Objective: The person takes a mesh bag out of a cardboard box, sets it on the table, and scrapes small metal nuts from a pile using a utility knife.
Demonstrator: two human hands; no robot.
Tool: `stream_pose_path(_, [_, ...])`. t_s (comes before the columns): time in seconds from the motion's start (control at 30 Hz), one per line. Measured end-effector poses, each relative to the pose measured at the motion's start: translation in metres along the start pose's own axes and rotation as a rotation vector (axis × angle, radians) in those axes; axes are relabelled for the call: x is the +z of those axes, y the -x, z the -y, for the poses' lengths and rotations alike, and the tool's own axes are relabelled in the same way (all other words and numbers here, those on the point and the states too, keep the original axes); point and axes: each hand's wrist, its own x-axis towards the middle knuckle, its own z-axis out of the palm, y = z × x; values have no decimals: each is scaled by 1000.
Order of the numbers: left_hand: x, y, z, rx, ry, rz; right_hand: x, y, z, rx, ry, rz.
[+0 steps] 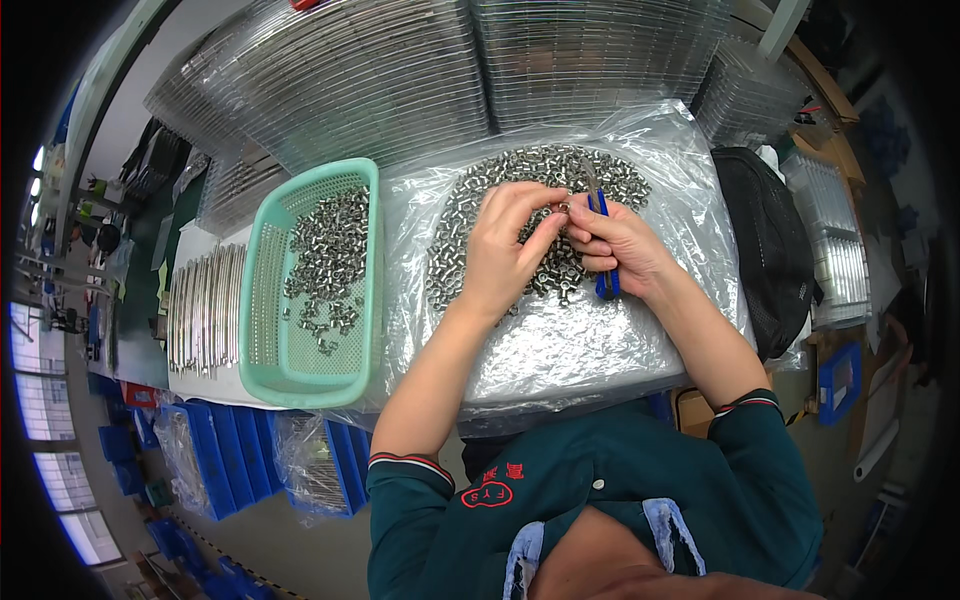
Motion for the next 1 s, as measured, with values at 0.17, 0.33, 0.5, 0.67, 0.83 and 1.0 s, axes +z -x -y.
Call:
stream_pose_path(0.17, [-1, -1, 0, 53, -43, -14, 0, 0, 0, 14, -4, -15])
stream_pose_path(0.33, [-1, 0, 2, 20, -50, -17, 2, 0, 1, 33, -5, -16])
stream_pose_path(0.5, [-1, -1, 2, 46, -69, 1, 3, 1, 2, 36, 5, -31])
stream_pose_path(0.67, [-1, -1, 0, 21, -64, 38, 3, 1, 2, 30, 12, -36])
stream_pose_path(0.83, [0, 0, 1, 5, -49, 29, 2, 0, 1, 29, 9, -36])
stream_pose_path(1.0, [0, 0, 3, 44, -97, 14, 0, -1, -3, 28, -9, -22])
